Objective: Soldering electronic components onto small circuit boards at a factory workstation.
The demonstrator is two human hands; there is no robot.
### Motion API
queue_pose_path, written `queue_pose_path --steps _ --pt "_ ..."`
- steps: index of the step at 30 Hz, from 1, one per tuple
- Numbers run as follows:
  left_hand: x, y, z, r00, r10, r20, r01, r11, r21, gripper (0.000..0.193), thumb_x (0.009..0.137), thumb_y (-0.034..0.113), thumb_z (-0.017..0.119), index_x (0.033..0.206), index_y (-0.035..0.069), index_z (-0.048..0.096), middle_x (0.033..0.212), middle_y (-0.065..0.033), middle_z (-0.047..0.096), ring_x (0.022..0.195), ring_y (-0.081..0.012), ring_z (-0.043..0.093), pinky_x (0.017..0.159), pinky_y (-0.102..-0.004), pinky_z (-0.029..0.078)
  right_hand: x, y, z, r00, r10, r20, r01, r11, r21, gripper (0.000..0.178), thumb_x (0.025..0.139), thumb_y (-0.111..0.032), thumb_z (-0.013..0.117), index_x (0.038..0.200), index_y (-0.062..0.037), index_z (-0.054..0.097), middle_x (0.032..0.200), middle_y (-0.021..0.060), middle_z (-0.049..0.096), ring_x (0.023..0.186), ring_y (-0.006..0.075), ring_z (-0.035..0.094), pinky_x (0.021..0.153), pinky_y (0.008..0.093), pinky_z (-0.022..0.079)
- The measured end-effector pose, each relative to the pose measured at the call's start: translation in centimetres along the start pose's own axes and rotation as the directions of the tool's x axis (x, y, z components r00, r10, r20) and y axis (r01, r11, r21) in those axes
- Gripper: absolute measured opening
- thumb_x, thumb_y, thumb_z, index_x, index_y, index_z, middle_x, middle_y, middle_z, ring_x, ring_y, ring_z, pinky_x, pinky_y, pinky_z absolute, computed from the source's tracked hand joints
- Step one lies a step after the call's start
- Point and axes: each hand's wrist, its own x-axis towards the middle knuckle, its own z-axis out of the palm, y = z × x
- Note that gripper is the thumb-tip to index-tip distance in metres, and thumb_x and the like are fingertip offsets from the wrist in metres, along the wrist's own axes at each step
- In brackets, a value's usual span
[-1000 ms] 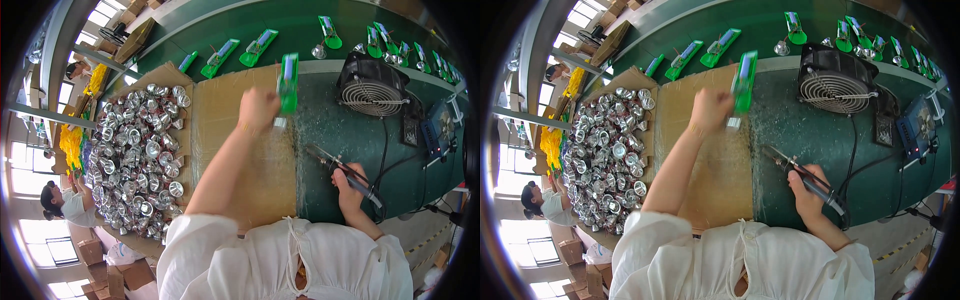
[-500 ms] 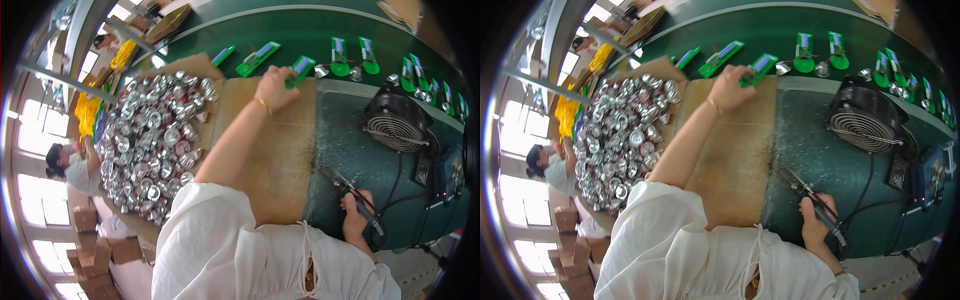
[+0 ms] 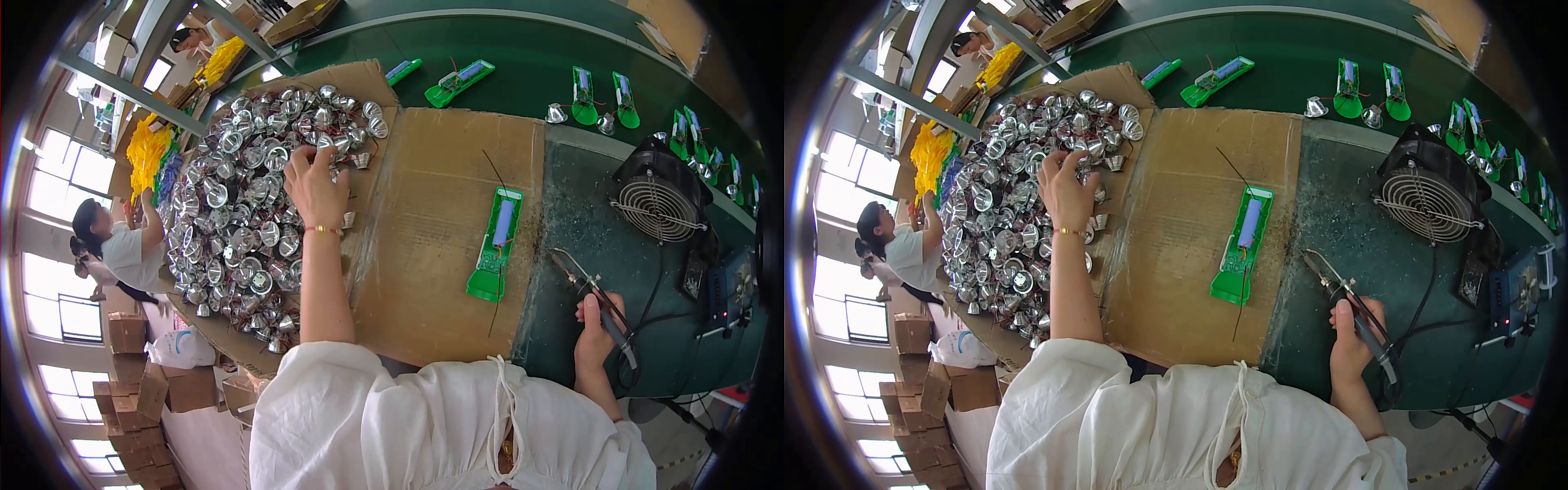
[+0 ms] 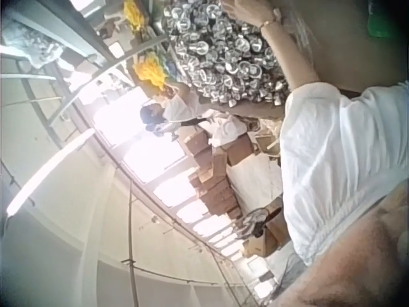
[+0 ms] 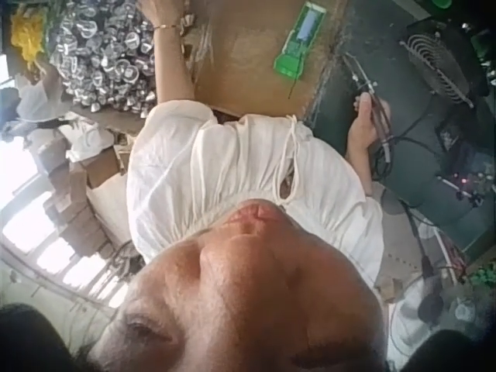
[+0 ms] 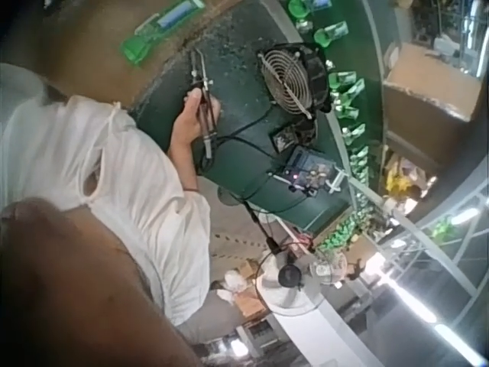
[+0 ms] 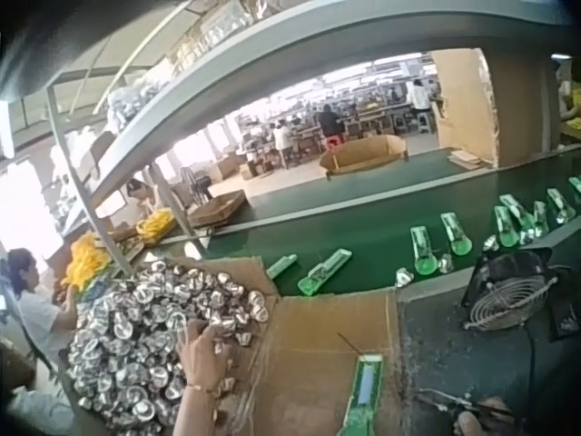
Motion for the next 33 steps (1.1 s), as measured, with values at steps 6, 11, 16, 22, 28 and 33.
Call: queue_pose_path --steps 6,11,16,22,28,33 --pt "2.3 0.4 -1.7 0.951 -0.259 0.169 0.308 0.762 -0.569 0.013 0.079 0.014 0.073 0.086 0.002 0.073 0.081 -0.0038 0.069 0.077 -0.0105 0.061 0.066 -0.0263 0.048 -0.3 -0.1 0.1 0.999 -0.019 -0.03 0.019 1.0 0.017 0.017 0.087 -0.01 0.066 0.095 0.0018 0.057 0.075 0.0075 0.061 0.061 0.0095 0.058 0.057 0.0211 0.048" --pt "-5.7 6.3 -3.7 0.806 -0.037 0.591 0.51 0.551 -0.661 0.017 0.076 0.013 0.075 0.087 -0.001 0.073 0.078 -0.0079 0.07 0.067 -0.01 0.062 0.062 -0.0244 0.048 -0.7 -1.0 0.6 1.0 -0.021 0.001 0.021 0.999 0.026 0.017 0.087 -0.009 0.066 0.095 0.0025 0.057 0.076 0.008 0.061 0.062 0.0097 0.058 0.057 0.0215 0.048" --pt "-10.0 9.1 -3.4 0.804 0.248 0.541 0.297 0.622 -0.725 0.016 0.078 0.017 0.074 0.086 0.003 0.073 0.07 -0.0122 0.065 0.061 -0.0204 0.061 0.058 -0.0304 0.047 -2.1 -2.0 1.5 0.982 -0.113 0.149 0.106 0.993 0.053 0.017 0.084 -0.006 0.068 0.094 0.003 0.057 0.079 0.008 0.06 0.063 0.0097 0.058 0.057 0.0219 0.048" --pt "-12.1 10.7 -3.3 0.851 0.277 0.446 0.191 0.627 -0.755 0.012 0.08 0.016 0.072 0.08 0.004 0.073 0.068 -0.0098 0.062 0.064 -0.0214 0.058 0.059 -0.033 0.045 -2.4 -2.2 2.7 0.928 -0.24 0.285 0.252 0.968 -0.004 0.015 0.082 -0.006 0.071 0.089 0.0008 0.059 0.075 0.0064 0.061 0.061 0.0081 0.053 0.055 0.0222 0.042" --pt "-13.1 11.4 -3.0 0.85 0.253 0.462 0.238 0.599 -0.765 0.009 0.079 0.012 0.072 0.078 0.003 0.071 0.074 -0.0086 0.062 0.063 -0.0186 0.057 0.058 -0.0302 0.045 -2.2 -2.3 3.2 0.932 -0.226 0.283 0.252 0.966 -0.057 0.017 0.082 -0.009 0.071 0.089 0.0012 0.06 0.074 0.0062 0.062 0.062 0.0085 0.055 0.056 0.0229 0.043" --pt "-13.4 11.9 -2.7 0.864 0.199 0.462 0.277 0.579 -0.767 0.011 0.079 0.012 0.071 0.075 0.001 0.069 0.076 -0.0088 0.061 0.059 -0.0189 0.056 0.055 -0.0297 0.044 -2.1 -2.4 3.8 0.938 -0.217 0.269 0.244 0.967 -0.071 0.017 0.082 -0.01 0.072 0.088 0.0009 0.06 0.072 0.0046 0.062 0.061 0.007 0.055 0.055 0.0223 0.044"
